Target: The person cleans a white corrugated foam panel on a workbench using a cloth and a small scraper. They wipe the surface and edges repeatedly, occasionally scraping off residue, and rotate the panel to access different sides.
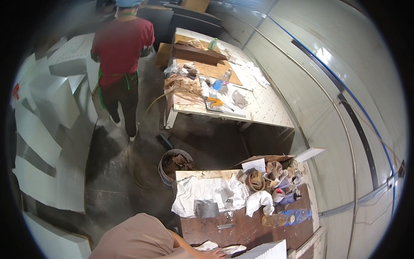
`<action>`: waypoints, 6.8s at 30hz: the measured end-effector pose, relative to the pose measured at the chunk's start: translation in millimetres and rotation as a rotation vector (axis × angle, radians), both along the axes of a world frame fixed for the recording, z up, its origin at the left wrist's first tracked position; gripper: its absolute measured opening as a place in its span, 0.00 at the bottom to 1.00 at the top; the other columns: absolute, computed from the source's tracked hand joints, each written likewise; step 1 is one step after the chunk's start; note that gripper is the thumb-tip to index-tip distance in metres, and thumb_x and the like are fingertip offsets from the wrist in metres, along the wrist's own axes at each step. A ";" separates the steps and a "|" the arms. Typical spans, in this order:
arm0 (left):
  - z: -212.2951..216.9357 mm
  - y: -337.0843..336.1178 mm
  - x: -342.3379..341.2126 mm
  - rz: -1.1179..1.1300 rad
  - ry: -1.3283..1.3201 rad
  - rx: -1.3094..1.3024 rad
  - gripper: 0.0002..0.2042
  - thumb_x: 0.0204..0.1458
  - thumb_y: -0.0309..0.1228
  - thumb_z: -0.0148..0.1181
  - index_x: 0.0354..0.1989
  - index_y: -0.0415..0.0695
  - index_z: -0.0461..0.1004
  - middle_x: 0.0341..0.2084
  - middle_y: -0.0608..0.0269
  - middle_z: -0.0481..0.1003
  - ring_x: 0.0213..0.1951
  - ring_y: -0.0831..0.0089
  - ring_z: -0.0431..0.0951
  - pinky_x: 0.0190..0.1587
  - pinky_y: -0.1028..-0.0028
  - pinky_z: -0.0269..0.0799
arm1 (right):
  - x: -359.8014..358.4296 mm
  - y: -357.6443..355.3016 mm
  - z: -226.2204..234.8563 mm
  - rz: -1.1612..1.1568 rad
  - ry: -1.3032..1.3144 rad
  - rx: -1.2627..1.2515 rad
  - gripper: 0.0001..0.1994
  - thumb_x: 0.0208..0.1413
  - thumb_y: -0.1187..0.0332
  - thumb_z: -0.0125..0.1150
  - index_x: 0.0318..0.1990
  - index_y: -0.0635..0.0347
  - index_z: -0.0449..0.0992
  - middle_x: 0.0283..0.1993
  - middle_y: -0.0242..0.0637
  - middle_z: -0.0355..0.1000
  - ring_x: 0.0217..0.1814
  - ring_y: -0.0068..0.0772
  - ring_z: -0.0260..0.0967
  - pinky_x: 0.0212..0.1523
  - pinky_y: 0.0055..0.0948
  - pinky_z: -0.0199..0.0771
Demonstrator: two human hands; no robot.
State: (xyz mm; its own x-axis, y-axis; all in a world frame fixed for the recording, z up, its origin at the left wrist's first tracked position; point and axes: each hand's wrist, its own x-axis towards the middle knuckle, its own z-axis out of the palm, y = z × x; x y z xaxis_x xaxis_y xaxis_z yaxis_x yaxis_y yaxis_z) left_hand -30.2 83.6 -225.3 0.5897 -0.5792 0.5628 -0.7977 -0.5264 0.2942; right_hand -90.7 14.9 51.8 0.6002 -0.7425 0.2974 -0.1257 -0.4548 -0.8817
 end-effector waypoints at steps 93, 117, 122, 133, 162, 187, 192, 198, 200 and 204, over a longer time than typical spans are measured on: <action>83.7 51.0 23.4 -0.273 0.209 0.134 0.26 0.34 0.40 0.66 0.42 0.38 0.70 0.46 0.47 0.69 0.53 0.47 0.68 0.59 0.48 0.59 | 135.2 -131.8 -86.2 0.067 0.329 -0.658 0.19 0.51 0.64 0.56 0.53 0.48 0.77 0.38 0.43 0.74 0.47 0.50 0.70 0.57 0.49 0.61; 102.5 58.8 26.9 -0.253 0.357 0.132 0.24 0.38 0.42 0.66 0.43 0.40 0.75 0.48 0.55 0.71 0.56 0.55 0.68 0.62 0.50 0.57 | 53.3 -238.8 -68.0 -0.288 0.437 -0.700 0.17 0.52 0.68 0.63 0.50 0.50 0.82 0.37 0.39 0.80 0.37 0.46 0.75 0.42 0.45 0.74; 102.2 58.4 26.0 -0.246 0.392 0.153 0.23 0.39 0.42 0.65 0.44 0.42 0.76 0.49 0.56 0.71 0.59 0.57 0.67 0.64 0.48 0.54 | 145.6 -165.9 -87.6 0.145 0.271 -0.864 0.19 0.52 0.63 0.64 0.53 0.47 0.77 0.31 0.36 0.73 0.39 0.44 0.70 0.44 0.46 0.65; 94.5 60.2 26.8 -0.239 0.398 0.133 0.23 0.40 0.43 0.65 0.44 0.43 0.76 0.50 0.57 0.72 0.59 0.57 0.67 0.63 0.48 0.55 | 146.1 -195.5 -54.9 -0.081 0.500 -0.810 0.19 0.49 0.65 0.68 0.51 0.49 0.81 0.33 0.37 0.77 0.38 0.44 0.73 0.42 0.46 0.69; 99.9 57.1 28.5 -0.240 0.388 0.094 0.23 0.38 0.43 0.65 0.42 0.42 0.76 0.46 0.57 0.72 0.55 0.57 0.70 0.59 0.50 0.59 | 195.6 -246.7 -69.8 0.052 0.208 -0.758 0.18 0.45 0.69 0.68 0.48 0.49 0.82 0.34 0.41 0.78 0.39 0.50 0.75 0.42 0.49 0.72; 110.2 45.4 78.2 -0.160 0.869 -0.230 0.15 0.37 0.24 0.73 0.35 0.38 0.78 0.33 0.53 0.74 0.36 0.53 0.76 0.40 0.61 0.72 | 180.3 -239.6 -77.5 -0.023 0.139 -0.819 0.07 0.49 0.66 0.60 0.35 0.50 0.80 0.30 0.42 0.77 0.36 0.48 0.75 0.39 0.48 0.72; 91.9 19.2 61.7 -0.143 0.460 0.052 0.10 0.42 0.22 0.56 0.36 0.40 0.73 0.35 0.53 0.72 0.41 0.51 0.73 0.45 0.57 0.66 | 117.4 -295.2 -61.3 -0.235 0.597 -0.824 0.15 0.47 0.66 0.64 0.44 0.51 0.81 0.37 0.42 0.79 0.43 0.50 0.76 0.47 0.48 0.74; 79.4 14.4 58.3 -0.093 0.401 0.020 0.12 0.40 0.23 0.53 0.37 0.41 0.71 0.36 0.53 0.72 0.44 0.50 0.72 0.45 0.55 0.64 | 188.5 -221.5 -65.2 0.062 0.217 -0.771 0.20 0.49 0.67 0.64 0.52 0.47 0.79 0.38 0.44 0.77 0.42 0.52 0.74 0.45 0.48 0.72; 79.8 15.5 58.8 -0.088 0.389 0.010 0.12 0.41 0.23 0.53 0.37 0.41 0.71 0.36 0.53 0.72 0.43 0.51 0.72 0.45 0.55 0.65 | 211.7 -197.2 -66.0 0.142 0.372 -0.789 0.20 0.50 0.65 0.63 0.54 0.45 0.77 0.37 0.43 0.76 0.42 0.51 0.72 0.43 0.50 0.70; 80.9 14.0 57.9 -0.056 0.364 0.040 0.11 0.41 0.23 0.53 0.37 0.41 0.71 0.35 0.53 0.72 0.42 0.50 0.72 0.44 0.56 0.66 | 197.6 -205.4 -67.8 0.134 0.438 -0.831 0.18 0.54 0.65 0.59 0.53 0.46 0.76 0.38 0.41 0.76 0.45 0.48 0.73 0.46 0.50 0.69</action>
